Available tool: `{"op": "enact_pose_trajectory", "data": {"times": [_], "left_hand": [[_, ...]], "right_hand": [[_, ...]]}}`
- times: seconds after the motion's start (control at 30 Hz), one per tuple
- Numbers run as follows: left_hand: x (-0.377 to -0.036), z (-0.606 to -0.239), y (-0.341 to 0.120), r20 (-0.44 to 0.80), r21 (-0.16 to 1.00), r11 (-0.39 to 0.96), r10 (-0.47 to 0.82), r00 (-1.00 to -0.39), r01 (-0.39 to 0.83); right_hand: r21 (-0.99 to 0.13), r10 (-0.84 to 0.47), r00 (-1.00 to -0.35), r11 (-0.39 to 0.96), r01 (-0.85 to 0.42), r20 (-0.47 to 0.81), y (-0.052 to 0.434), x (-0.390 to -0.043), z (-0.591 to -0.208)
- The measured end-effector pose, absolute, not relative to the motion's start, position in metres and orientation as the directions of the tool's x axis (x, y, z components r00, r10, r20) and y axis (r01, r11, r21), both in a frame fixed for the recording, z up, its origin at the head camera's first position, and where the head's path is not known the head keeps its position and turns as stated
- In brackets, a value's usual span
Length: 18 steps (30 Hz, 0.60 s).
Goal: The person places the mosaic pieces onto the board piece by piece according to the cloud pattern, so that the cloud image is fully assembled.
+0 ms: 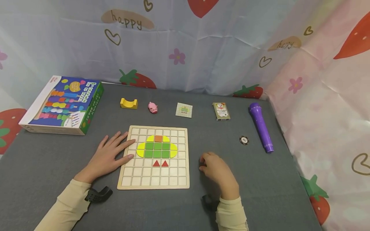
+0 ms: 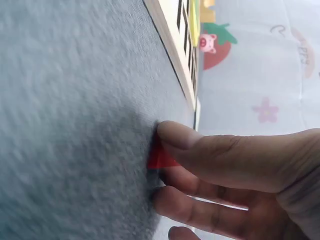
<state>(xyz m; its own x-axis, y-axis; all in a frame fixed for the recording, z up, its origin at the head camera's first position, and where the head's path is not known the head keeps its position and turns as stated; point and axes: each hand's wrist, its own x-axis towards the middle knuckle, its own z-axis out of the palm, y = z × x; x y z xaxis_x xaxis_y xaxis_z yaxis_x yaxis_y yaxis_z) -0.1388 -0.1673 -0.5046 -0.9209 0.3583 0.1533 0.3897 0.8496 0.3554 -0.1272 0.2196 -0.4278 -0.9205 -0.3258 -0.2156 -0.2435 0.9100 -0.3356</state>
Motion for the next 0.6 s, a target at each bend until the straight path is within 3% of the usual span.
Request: {"op": "enact_pose_trajectory", "data": {"times": [0.6], "left_hand": [[-0.139, -0.504, -0.168, 0.150, 0.371, 0.845, 0.356, -0.922, 0.387]], "right_hand": [[-0.414, -0.449, -0.889, 0.829, -0.376, -0.092, 0.181, -0.138, -0.414]]}}
